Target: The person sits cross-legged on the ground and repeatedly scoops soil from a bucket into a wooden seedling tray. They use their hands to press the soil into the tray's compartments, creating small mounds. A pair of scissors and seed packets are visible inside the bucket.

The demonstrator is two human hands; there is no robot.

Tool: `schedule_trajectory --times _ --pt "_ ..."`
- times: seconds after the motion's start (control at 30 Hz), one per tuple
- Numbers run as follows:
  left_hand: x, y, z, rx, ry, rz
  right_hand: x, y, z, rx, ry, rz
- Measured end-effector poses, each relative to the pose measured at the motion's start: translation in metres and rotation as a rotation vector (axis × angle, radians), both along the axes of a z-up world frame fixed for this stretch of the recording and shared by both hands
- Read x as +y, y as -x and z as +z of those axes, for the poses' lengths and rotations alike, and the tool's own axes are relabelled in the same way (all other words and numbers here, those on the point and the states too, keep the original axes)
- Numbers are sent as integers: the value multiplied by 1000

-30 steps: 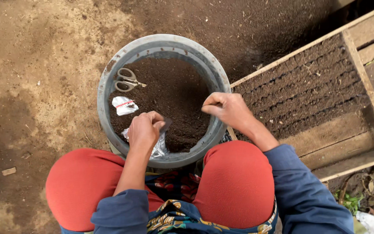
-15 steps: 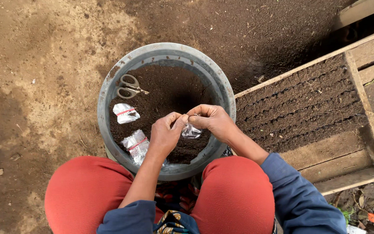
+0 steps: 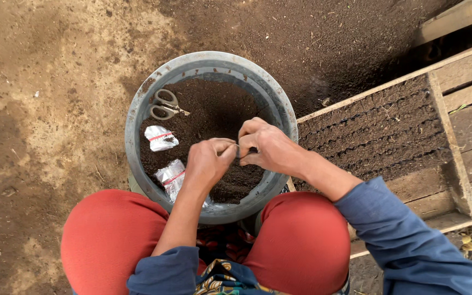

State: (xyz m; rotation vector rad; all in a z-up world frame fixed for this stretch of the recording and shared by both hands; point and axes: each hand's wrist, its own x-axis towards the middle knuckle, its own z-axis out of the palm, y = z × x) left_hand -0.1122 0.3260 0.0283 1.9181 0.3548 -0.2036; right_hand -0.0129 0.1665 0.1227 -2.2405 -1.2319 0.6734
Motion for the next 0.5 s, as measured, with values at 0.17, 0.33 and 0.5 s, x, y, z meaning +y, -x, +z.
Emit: schedule_trajectory --times 0.17,0.33,0.5 --pt "27 7 1 -40 -280 173 49 -28 -6 182 249 -78" --pt "38 7 15 -35 -221 234 55 -53 -190 -156 397 -406" --pt "32 8 -21 128 -308 126 53 17 -260 256 426 -732"
